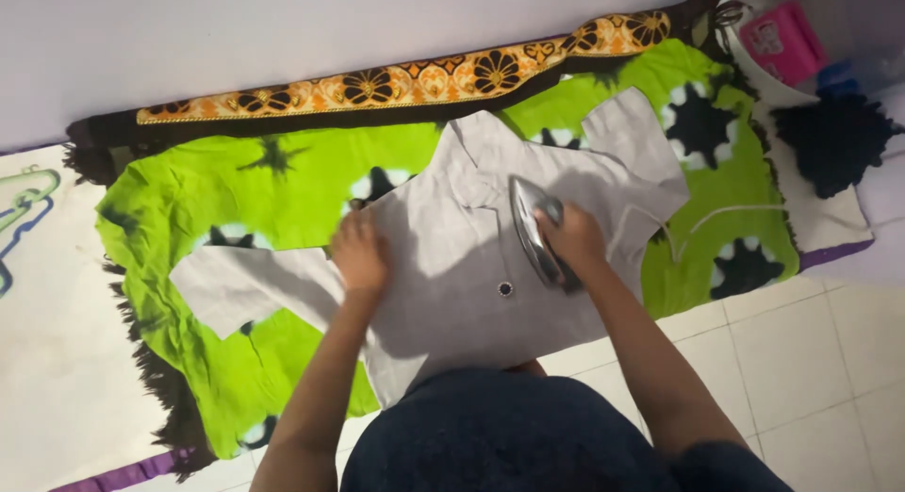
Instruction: Ironing and folding a shirt on a low surface.
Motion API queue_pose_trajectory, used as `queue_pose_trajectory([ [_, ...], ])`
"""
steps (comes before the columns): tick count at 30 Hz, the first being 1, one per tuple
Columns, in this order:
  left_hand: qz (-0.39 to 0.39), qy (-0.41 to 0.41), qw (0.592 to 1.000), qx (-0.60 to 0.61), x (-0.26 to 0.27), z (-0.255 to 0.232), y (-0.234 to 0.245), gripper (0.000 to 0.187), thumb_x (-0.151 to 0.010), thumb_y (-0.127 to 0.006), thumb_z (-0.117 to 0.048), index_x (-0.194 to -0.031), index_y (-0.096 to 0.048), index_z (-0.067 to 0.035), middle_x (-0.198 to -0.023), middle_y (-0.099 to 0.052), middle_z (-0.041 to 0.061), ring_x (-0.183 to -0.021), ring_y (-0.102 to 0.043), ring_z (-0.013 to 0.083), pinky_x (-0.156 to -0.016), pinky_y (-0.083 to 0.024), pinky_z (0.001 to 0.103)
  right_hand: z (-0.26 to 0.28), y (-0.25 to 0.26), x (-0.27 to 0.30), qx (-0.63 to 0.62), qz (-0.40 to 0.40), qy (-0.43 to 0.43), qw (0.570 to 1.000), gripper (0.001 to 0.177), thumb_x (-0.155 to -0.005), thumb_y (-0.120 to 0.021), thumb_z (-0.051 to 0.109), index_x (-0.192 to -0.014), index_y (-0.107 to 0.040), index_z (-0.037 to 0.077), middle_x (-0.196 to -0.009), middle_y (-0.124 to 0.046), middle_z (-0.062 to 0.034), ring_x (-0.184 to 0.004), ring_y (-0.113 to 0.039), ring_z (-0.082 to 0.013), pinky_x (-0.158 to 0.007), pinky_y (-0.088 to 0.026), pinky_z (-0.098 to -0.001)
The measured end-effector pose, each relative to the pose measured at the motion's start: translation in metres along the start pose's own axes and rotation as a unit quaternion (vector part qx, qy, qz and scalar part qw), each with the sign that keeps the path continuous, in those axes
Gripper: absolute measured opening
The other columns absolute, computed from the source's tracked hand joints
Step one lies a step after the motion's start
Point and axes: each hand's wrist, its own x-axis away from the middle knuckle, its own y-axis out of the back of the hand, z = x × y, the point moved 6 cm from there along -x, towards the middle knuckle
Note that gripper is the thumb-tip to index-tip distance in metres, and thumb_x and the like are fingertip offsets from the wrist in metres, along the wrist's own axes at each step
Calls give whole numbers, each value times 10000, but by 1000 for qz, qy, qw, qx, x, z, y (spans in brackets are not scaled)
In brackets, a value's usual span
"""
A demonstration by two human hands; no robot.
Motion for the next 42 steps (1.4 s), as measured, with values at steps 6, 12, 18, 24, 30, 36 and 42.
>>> queue_pose_trajectory([
  [6,91,129,983,95,-23,75,11,365,-878,-760,-361,-1113,-718,-85,-1068,-739,176,-1012,-675,417,-881,-529,510,9,17,43,5,66,4,998,555,-860,-706,584,-1027,-742,56,-940,-748,-202,-878,-720,-400,-785,-554,-490],
  [12,89,164,965,184,-38,98,4,482,-782,-822,-428,-1071,-721,-56,-979,-738,204,-938,-693,416,-808,-537,485,160,-51,53,164,235,168,943,571,-912,-648,580,-1191,-671,83,-912,-732,-206,-848,-706,-390,-760,-547,-511],
  [18,118,152,958,213,-35,115,7,623,-714,-853,-482,-1106,-725,-15,-1009,-747,208,-939,-721,369,-831,-548,437,205,-80,3,123,143,181,965,496,-954,-618,542,-1121,-700,81,-983,-747,-193,-864,-719,-387,-758,-560,-507],
  [24,349,149,916,133,-24,146,5,505,-795,-764,-504,-1110,-766,-109,-1018,-770,152,-922,-741,322,-832,-561,426,210,-89,-6,75,101,249,960,507,-930,-667,541,-988,-699,38,-882,-720,-208,-774,-707,-401,-702,-557,-513],
  [30,321,157,925,133,-7,173,17,379,-789,-742,-439,-976,-788,-113,-967,-770,171,-937,-728,363,-837,-565,452,225,-98,28,129,170,325,921,509,-879,-693,552,-890,-689,43,-859,-718,-192,-793,-701,-394,-716,-558,-506],
  [36,241,150,953,107,-8,171,14,337,-803,-697,-403,-977,-792,-130,-992,-746,182,-975,-691,390,-840,-547,469,256,-103,4,102,119,249,956,526,-893,-688,564,-966,-694,43,-888,-722,-200,-823,-700,-410,-729,-556,-525],
  [42,231,206,950,-36,-5,140,20,351,-835,-657,-331,-1074,-777,-105,-1120,-739,163,-1075,-687,361,-965,-507,526,212,-97,41,118,183,314,924,525,-840,-700,558,-992,-733,56,-905,-731,-193,-834,-712,-390,-734,-560,-518],
])
